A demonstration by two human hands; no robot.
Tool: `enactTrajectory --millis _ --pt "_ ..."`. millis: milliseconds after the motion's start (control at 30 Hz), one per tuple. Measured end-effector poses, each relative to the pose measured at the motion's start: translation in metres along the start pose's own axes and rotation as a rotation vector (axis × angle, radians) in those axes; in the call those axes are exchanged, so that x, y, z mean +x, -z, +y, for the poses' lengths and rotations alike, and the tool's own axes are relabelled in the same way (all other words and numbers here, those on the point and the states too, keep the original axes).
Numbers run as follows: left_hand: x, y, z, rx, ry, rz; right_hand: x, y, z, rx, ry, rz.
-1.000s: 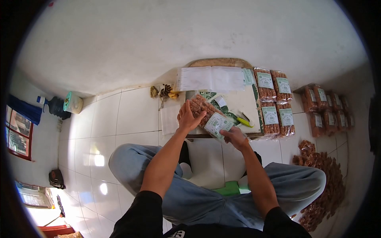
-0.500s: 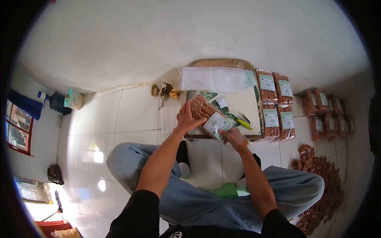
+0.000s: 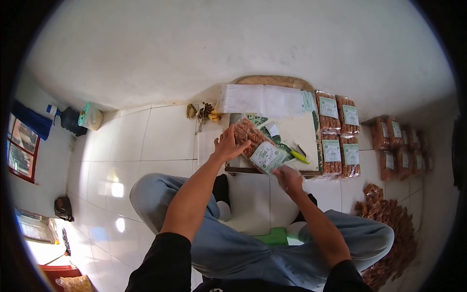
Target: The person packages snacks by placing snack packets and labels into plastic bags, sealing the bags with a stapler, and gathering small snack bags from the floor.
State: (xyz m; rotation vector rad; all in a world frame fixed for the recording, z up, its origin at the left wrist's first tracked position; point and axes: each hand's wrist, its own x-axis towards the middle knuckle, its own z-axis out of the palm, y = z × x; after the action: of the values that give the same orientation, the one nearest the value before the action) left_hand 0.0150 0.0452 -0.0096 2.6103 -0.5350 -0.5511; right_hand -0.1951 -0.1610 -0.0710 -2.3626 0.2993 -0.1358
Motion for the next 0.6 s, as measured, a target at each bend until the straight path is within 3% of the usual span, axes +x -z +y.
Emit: enactTrajectory --millis 33,67,133,233,367,600 --pt "0.0 -0.001 0.001 -0.022 0.017 0.006 -0.009 0.006 -0.001 -0.125 0.342 0.129" --pt "-0.001 -0.001 0.001 -0.033 0.025 0.008 -0.011 0.01 -0.002 -0.131 0.348 0.118" --pt "-0.001 -0.003 0.002 -0.054 0.013 0.04 -0.015 0.019 -0.008 -0.234 0.587 0.216" --pt "0.0 -0.005 0.003 -0.058 0.023 0.055 -0.015 0.021 -0.008 -0.406 0.666 0.234" --pt "-0.002 0.0 0.003 -0.064 0.015 0.046 -0.016 0.019 -0.004 -0.234 0.629 0.166" --pt "-0.002 -0.004 0.001 -0.052 0.011 0.054 -0.01 0.039 -0.027 -0.402 0.715 0.002"
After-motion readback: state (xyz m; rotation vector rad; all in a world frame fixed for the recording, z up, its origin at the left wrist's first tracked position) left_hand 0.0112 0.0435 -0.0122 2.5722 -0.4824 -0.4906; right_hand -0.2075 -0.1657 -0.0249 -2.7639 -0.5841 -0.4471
